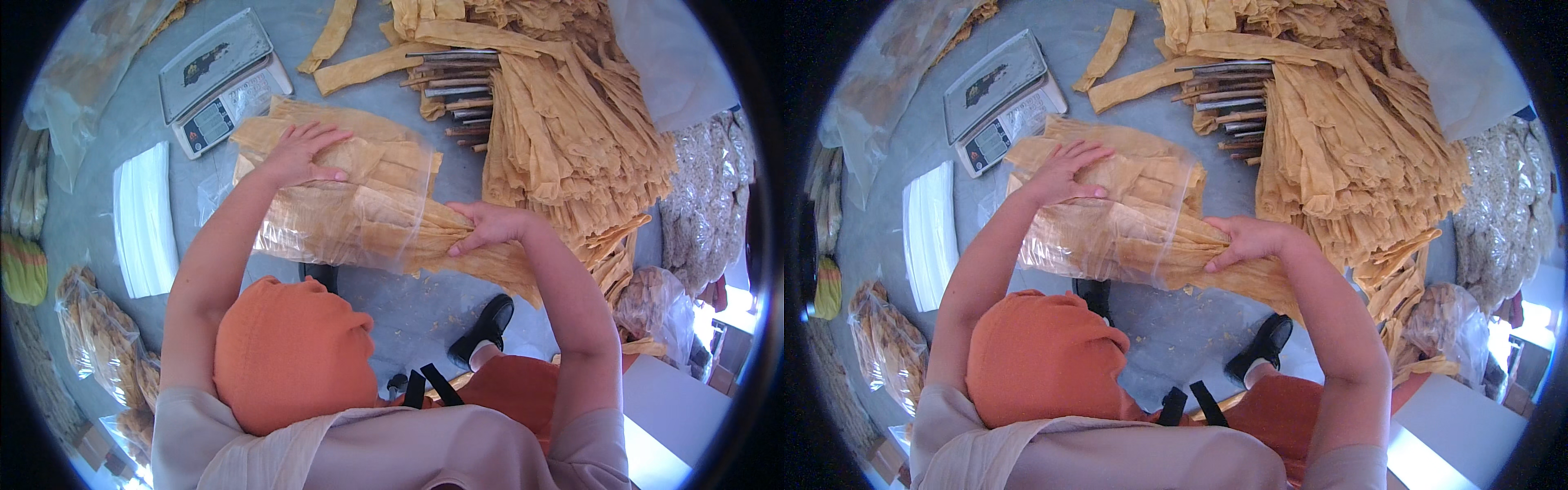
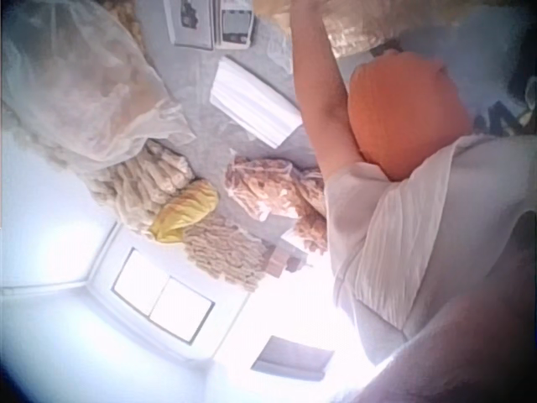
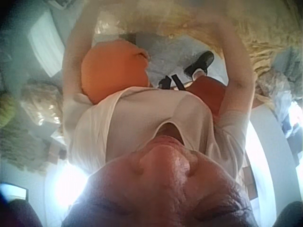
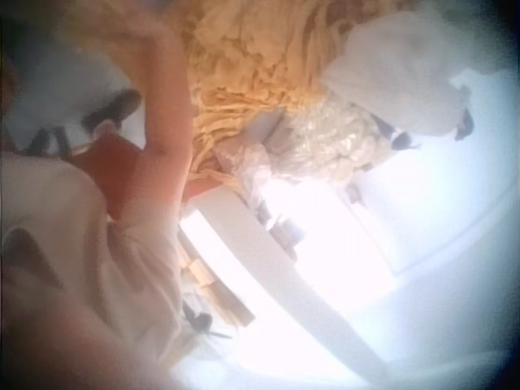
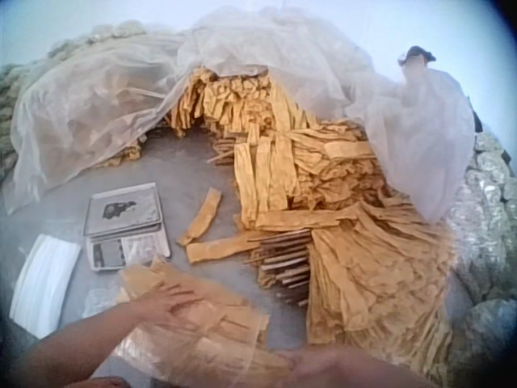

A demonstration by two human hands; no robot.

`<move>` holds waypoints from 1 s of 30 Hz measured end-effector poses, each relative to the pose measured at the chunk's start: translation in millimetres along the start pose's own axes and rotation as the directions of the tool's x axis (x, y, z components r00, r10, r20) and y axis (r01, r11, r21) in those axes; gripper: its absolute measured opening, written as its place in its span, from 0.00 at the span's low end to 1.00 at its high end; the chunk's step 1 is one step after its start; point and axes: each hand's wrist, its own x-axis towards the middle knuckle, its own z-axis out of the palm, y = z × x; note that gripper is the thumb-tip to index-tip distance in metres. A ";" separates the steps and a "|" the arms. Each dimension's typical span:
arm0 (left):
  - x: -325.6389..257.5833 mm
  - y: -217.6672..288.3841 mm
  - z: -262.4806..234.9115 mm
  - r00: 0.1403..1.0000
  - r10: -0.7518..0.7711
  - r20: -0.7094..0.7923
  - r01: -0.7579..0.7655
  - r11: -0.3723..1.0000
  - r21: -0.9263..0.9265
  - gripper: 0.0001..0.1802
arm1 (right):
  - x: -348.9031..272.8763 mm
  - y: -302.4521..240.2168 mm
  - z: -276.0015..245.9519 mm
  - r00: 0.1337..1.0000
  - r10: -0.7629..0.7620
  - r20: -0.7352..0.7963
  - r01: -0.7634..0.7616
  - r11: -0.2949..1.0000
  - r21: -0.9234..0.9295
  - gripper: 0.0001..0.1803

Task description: The person sorts and packs dried tofu skin strips into plastic bags, arranging them neatly and sealing the bags by hand while sitting on the floor.

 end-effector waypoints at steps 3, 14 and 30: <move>11.5 7.3 13.2 1.000 0.010 -0.006 -0.009 1.000 0.023 0.40 | -0.4 -16.8 1.1 1.000 0.001 -0.021 -0.002 0.999 -0.033 0.50; -10.8 61.6 9.1 0.930 0.151 -0.337 -0.249 0.929 -0.273 0.22 | 2.8 -29.1 -3.2 1.000 0.021 0.016 -0.023 0.992 0.125 0.45; -15.0 127.6 10.1 0.944 0.208 0.255 -0.042 0.844 -0.534 0.09 | -24.3 -20.5 22.4 0.973 -0.005 -0.229 0.051 0.980 0.193 0.31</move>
